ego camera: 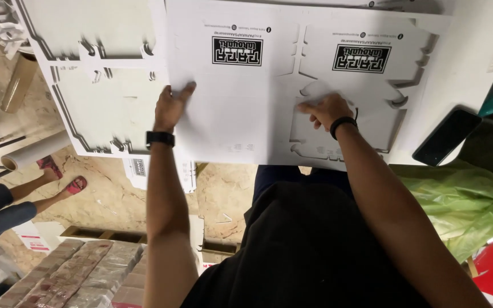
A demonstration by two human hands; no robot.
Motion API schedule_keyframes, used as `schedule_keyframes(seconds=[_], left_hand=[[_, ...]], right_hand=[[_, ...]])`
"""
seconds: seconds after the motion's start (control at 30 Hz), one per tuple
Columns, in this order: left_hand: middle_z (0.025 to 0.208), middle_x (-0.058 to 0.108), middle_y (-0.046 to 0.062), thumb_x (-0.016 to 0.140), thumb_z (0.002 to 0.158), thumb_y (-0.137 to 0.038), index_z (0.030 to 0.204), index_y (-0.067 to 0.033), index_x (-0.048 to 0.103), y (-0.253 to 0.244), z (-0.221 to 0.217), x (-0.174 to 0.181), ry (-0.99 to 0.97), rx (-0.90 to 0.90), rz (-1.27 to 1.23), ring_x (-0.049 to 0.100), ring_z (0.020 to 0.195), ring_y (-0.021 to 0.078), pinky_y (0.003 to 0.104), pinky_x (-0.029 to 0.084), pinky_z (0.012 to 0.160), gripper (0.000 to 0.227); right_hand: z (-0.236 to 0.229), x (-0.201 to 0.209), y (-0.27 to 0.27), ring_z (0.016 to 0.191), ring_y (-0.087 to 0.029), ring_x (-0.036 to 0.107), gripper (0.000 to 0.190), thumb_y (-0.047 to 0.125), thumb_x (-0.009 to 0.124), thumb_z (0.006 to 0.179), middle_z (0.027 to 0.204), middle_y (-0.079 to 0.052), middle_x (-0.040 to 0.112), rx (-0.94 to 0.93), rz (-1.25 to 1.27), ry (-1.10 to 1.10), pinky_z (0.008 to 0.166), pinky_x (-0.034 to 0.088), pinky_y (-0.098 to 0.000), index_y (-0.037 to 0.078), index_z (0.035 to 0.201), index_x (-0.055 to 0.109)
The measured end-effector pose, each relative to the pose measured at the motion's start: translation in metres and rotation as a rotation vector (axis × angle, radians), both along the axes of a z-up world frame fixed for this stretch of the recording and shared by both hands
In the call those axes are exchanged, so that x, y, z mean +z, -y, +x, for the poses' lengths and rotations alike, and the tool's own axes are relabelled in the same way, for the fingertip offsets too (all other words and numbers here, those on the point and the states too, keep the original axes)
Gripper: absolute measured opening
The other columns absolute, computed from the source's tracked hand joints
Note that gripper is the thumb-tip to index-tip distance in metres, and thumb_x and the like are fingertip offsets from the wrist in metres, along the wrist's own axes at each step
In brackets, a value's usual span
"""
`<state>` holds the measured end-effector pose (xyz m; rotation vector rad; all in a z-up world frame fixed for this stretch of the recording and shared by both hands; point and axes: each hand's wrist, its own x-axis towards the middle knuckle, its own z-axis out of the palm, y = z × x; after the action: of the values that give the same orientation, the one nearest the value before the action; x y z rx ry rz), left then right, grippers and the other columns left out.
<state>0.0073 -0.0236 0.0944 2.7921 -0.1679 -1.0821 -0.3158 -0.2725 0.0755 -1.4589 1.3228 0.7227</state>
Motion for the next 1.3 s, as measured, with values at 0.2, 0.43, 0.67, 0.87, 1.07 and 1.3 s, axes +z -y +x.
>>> schedule_keyframes(seconds=[0.2,0.43,0.67,0.87,1.07,1.3], left_hand=[[0.062,0.063,0.011,0.072,0.1,-0.051,0.078,-0.0041,0.071,0.033,-0.053,0.119,-0.119,-0.029,-0.423,0.06,0.062,0.0217,0.037,0.051,0.067,0.052],[0.054,0.056,0.017,0.074,0.094,-0.035,0.063,-0.0051,0.057,0.039,-0.204,0.204,0.348,-0.491,-0.521,0.061,0.049,0.0394,0.04,0.045,0.042,0.046],[0.076,0.061,0.006,0.09,0.075,-0.026,0.078,-0.011,0.064,-0.044,-0.309,0.268,0.731,-0.697,-0.676,0.062,0.061,0.0241,0.035,0.051,0.05,0.03],[0.085,0.075,0.011,0.061,0.101,-0.029,0.099,-0.0029,0.073,-0.024,-0.244,0.241,0.535,-0.493,-0.646,0.071,0.07,0.0226,0.035,0.05,0.055,0.028],[0.057,0.037,-0.002,0.081,0.105,-0.051,0.065,-0.0127,0.043,-0.003,-0.108,0.152,0.299,-0.286,-0.457,0.034,0.055,0.0103,0.036,0.026,0.049,0.067],[0.084,0.075,-0.002,0.082,0.096,-0.066,0.079,-0.0131,0.066,-0.019,-0.027,0.061,0.17,-0.157,-0.445,0.071,0.076,0.0121,0.029,0.05,0.054,0.058]], right_hand=[[0.018,0.037,0.006,0.041,-0.015,0.056,0.037,0.05,0.076,0.079,0.056,-0.002,0.067,-0.033,0.002,-0.021,0.049,0.043,-0.027,0.015,0.068,0.073],[0.001,0.019,0.006,0.044,-0.013,0.061,0.036,0.049,0.075,0.078,0.056,-0.001,0.069,-0.079,0.017,0.039,0.046,0.048,-0.025,0.016,0.065,0.072],[-0.009,-0.018,0.015,0.041,-0.017,0.062,0.024,0.026,0.064,0.08,0.054,-0.001,0.068,-0.077,-0.043,-0.008,0.046,0.048,-0.0282,0.017,0.059,0.072],[0.002,0.031,0.011,0.044,-0.016,0.059,0.025,0.021,0.06,0.081,0.063,-0.007,0.073,-0.056,0.073,0.024,0.048,0.046,-0.0259,0.005,0.068,0.076],[-0.051,0.009,-0.005,0.05,-0.015,0.057,0.036,0.03,0.068,0.098,0.063,-0.008,0.067,-0.193,0.051,0.364,0.052,0.049,-0.0277,0.003,0.074,0.068],[-0.145,-0.009,-0.025,0.059,-0.013,0.065,0.037,0.032,0.068,0.096,0.066,-0.005,0.07,-0.055,-0.178,0.37,0.058,0.056,-0.0274,0.005,0.071,0.07]])
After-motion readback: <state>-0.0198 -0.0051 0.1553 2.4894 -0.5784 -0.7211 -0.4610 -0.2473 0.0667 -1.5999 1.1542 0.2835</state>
